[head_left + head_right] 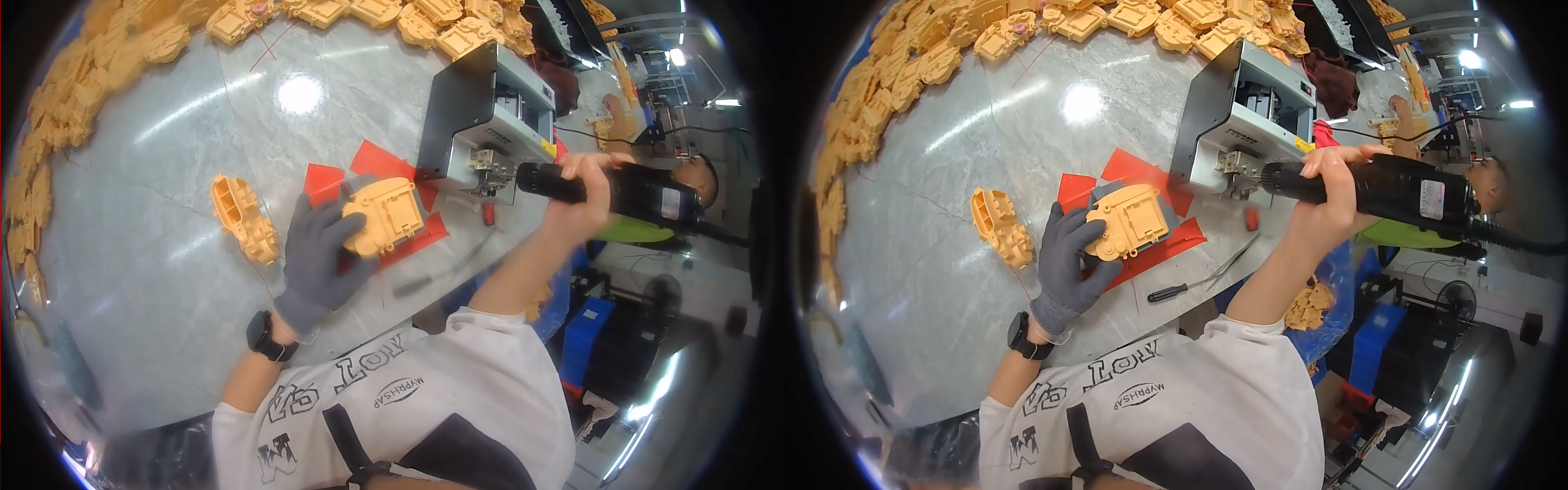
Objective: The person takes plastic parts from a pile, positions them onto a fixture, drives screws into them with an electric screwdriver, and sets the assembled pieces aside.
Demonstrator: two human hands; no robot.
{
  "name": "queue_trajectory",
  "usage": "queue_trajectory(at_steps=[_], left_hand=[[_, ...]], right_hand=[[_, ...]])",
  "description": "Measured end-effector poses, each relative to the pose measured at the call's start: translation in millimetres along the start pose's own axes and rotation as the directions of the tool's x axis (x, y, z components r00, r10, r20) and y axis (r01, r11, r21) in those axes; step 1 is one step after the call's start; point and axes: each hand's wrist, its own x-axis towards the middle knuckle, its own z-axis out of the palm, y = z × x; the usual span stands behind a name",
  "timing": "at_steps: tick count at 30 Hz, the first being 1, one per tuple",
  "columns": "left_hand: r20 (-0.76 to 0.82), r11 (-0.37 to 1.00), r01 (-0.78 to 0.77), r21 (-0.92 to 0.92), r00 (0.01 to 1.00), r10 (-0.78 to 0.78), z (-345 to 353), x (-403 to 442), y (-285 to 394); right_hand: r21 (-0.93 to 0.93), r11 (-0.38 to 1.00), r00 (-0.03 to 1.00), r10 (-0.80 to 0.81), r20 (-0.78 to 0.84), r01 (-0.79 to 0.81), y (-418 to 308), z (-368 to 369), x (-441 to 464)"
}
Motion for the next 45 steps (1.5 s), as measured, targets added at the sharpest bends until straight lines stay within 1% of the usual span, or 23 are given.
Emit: queue_trajectory(at_steps=[3, 4, 5, 7, 8, 11, 12, 14, 15, 17, 19, 21, 23, 26, 27, 28, 30, 37, 39, 42, 45], left_hand=[[0.007, 1.000, -0.003, 0.014, 1.000, 0.003, -0.5, -2.3, -0.4], [0.017, 1.000, 0.006, 0.016, 1.000, -0.006, -0.8, -2.6, -0.9], [0.013, 1.000, 0.008, 0.020, 1.000, -0.008, -1.2, -1.9, -1.4], [0.014, 1.000, 0.007, 0.020, 1.000, -0.007, -0.9, -3.2, -0.7], [0.022, 1.000, 0.004, 0.015, 1.000, -0.005, -1.2, -3.5, 0.0], [0.015, 1.000, -0.001, 0.011, 1.000, 0.001, -2.3, -1.3, 1.3], [0.021, 1.000, 0.002, 0.018, 1.000, -0.002, -2.4, -2.5, 1.6], [0.011, 0.999, 0.007, 0.032, 1.000, -0.007, -3.8, -2.6, 0.3], [0.021, 0.999, 0.001, 0.032, 1.000, -0.002, -4.1, -2.6, -0.3], [0.026, 0.999, 0.009, 0.038, 1.000, -0.010, -4.0, -3.5, -0.7], [-0.005, 1.000, 0.012, 0.028, 1.000, -0.012, -2.9, -3.1, 0.0], [-0.025, 1.000, 0.019, 0.000, 0.999, -0.019, -2.1, -3.9, 0.2], [-0.057, 0.999, 0.029, -0.022, 0.998, -0.030, -3.0, -4.3, 0.4], [-0.049, 0.999, 0.050, -0.009, 0.998, -0.050, -4.6, -5.2, -0.6], [-0.055, 0.999, 0.036, -0.009, 0.998, -0.036, -4.1, -5.6, -1.4], [-0.061, 1.000, 0.020, -0.010, 0.998, -0.021, -3.8, -5.5, -2.0], [-0.055, 0.999, 0.037, -0.010, 0.998, -0.037, -5.5, -4.3, -0.3], [-0.005, 0.998, 0.069, 0.006, 0.998, -0.069, -8.2, -4.8, -0.2], [-0.002, 0.997, 0.074, 0.004, 0.997, -0.074, -8.6, -4.6, 0.2], [-0.005, 0.997, 0.072, -0.007, 0.997, -0.072, -7.2, -5.2, -2.8], [0.005, 0.997, 0.076, -0.007, 0.997, -0.076, -7.7, -6.0, -2.3]], right_hand=[[0.019, 1.000, 0.999, 0.018, 0.042, -0.019, -2.2, -2.6, -13.1], [0.069, 0.997, 0.998, 0.036, 0.042, -0.039, -3.0, -2.5, -17.7], [0.074, 0.996, 0.998, 0.037, 0.046, -0.040, 0.0, -0.6, -18.3], [0.015, 0.999, 0.998, 0.033, -0.046, -0.033, 4.9, -0.5, -21.4], [-0.069, 0.998, 0.998, 0.003, -0.060, -0.007, 12.6, 2.8, -20.0], [-0.022, 0.993, 0.993, 0.114, -0.034, -0.115, 12.9, 10.0, -15.4], [-0.022, 0.994, 0.993, 0.110, -0.032, -0.110, 9.7, 10.1, -16.6], [-0.002, 0.960, 0.956, 0.279, 0.085, -0.280, 1.3, 10.3, -23.9], [0.034, 0.955, 0.949, 0.290, 0.125, -0.296, -0.2, 9.7, -33.6], [0.097, 0.961, 0.951, 0.238, 0.200, -0.260, -8.7, 17.2, -49.3], [0.200, 0.961, 0.940, 0.121, 0.320, -0.191, -15.5, 31.7, -57.5], [0.272, 0.946, 0.946, 0.089, 0.311, -0.178, -19.6, 53.0, -61.0], [0.226, 0.951, 0.927, 0.121, 0.356, -0.211, -20.7, 69.1, -63.1], [0.154, 0.952, 0.915, 0.198, 0.353, -0.266, -18.3, 91.3, -65.7], [0.118, 0.952, 0.907, 0.223, 0.357, -0.281, -16.9, 94.5, -66.7], [0.118, 0.952, 0.904, 0.224, 0.363, -0.283, -15.0, 96.4, -67.6], [0.069, 0.956, 0.894, 0.241, 0.377, -0.286, -10.6, 97.8, -70.1], [0.054, 0.948, 0.883, 0.271, 0.384, -0.314, -1.4, 100.7, -74.3], [0.134, 0.944, 0.896, 0.231, 0.380, -0.301, 4.7, 100.7, -75.1], [0.097, 0.951, 0.896, 0.238, 0.374, -0.293, 7.8, 102.0, -77.5], [0.111, 0.943, 0.891, 0.252, 0.377, -0.314, 9.3, 101.2, -78.4]])
